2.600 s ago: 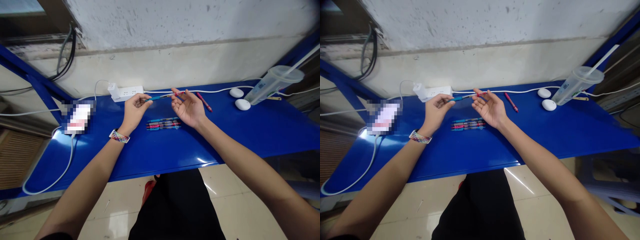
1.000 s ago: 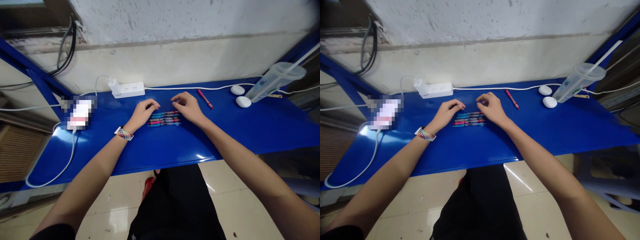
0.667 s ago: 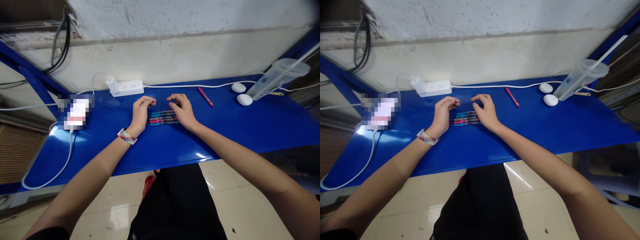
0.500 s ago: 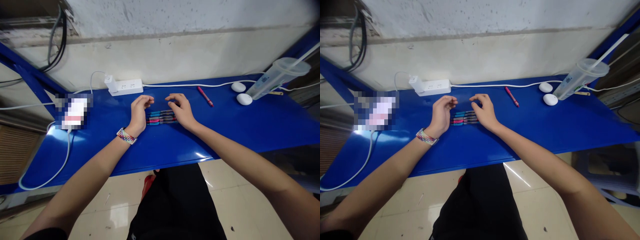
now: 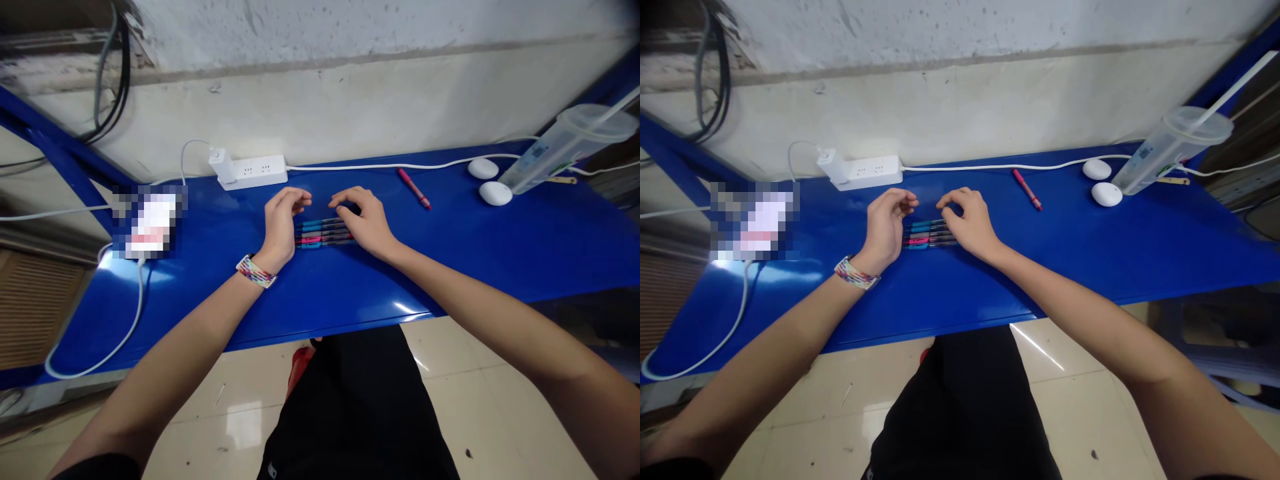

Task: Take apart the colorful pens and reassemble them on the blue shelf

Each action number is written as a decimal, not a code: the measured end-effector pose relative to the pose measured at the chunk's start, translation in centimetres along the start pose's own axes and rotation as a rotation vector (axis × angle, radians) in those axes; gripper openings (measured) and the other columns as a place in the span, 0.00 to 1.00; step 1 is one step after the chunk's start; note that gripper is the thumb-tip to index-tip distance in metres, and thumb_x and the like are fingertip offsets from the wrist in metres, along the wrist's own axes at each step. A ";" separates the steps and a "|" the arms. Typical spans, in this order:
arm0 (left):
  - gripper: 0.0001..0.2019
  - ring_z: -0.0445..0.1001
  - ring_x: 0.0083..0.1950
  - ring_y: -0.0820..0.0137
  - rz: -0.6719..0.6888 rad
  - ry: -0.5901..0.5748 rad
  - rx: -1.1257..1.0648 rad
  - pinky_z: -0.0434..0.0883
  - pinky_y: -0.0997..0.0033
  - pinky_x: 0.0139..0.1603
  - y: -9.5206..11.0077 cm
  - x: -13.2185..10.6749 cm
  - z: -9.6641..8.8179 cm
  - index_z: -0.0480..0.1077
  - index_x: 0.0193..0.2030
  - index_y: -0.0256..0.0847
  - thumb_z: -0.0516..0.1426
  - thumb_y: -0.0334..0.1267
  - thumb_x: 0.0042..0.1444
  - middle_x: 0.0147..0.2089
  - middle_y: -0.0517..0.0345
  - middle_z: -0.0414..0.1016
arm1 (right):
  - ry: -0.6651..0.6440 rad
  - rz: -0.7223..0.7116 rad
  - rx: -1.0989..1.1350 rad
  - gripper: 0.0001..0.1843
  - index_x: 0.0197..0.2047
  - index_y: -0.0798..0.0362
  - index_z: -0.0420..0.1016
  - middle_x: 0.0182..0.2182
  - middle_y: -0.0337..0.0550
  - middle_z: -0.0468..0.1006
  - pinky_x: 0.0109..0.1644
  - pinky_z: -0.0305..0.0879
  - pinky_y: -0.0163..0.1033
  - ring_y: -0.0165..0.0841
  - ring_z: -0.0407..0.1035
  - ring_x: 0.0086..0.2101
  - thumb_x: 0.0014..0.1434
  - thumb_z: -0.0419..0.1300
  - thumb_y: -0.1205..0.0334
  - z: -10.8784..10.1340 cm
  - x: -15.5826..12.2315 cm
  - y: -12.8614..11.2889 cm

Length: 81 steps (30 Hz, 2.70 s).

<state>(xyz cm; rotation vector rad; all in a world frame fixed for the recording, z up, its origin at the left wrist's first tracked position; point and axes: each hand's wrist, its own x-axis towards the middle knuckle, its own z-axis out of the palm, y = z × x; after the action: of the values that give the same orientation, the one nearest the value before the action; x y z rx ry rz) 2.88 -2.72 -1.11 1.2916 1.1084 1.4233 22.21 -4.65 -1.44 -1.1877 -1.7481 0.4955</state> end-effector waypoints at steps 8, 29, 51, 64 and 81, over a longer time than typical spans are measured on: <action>0.08 0.82 0.45 0.66 0.005 0.017 0.009 0.77 0.66 0.50 0.0 0.5 -0.4 0.75 0.33 0.45 0.57 0.38 0.65 0.41 0.54 0.83 | -0.267 -0.255 -0.050 0.10 0.32 0.46 0.80 0.44 0.46 0.87 0.66 0.67 0.59 0.50 0.75 0.54 0.64 0.61 0.64 -1.6 -0.4 -1.6; 0.10 0.81 0.42 0.67 0.109 -0.009 0.013 0.78 0.64 0.50 -0.4 1.2 -1.0 0.76 0.32 0.45 0.58 0.36 0.66 0.39 0.54 0.81 | -0.567 -0.489 -0.156 0.04 0.33 0.47 0.85 0.58 0.51 0.82 0.70 0.64 0.66 0.57 0.68 0.64 0.60 0.74 0.61 -3.7 0.1 -1.6; 0.06 0.85 0.50 0.63 0.482 -0.192 0.369 0.81 0.63 0.51 0.6 1.6 -1.9 0.82 0.46 0.45 0.68 0.31 0.63 0.48 0.55 0.88 | -0.026 0.240 0.530 0.13 0.35 0.47 0.85 0.26 0.39 0.78 0.34 0.71 0.41 0.33 0.71 0.28 0.60 0.77 0.47 -3.9 2.5 1.0; 0.04 0.83 0.39 0.68 0.492 -0.114 0.380 0.79 0.66 0.44 0.8 1.9 -2.5 0.88 0.45 0.47 0.69 0.41 0.69 0.40 0.56 0.87 | -0.028 0.219 0.657 0.15 0.40 0.49 0.89 0.31 0.42 0.85 0.38 0.79 0.42 0.33 0.76 0.30 0.56 0.82 0.51 -3.9 3.1 1.8; 0.22 0.79 0.30 0.71 0.333 -0.144 0.349 0.76 0.68 0.38 1.0 2.5 -2.7 0.78 0.33 0.43 0.59 0.53 0.77 0.26 0.58 0.78 | 0.020 0.207 0.688 0.15 0.42 0.48 0.90 0.33 0.41 0.87 0.40 0.80 0.42 0.33 0.78 0.32 0.55 0.82 0.50 -4.1 3.2 2.6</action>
<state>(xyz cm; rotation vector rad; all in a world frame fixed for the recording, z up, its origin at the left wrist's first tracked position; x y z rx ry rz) -0.02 -0.56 0.22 1.8690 1.1131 1.3830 26.73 -1.36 0.09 -0.8629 -1.2715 1.0986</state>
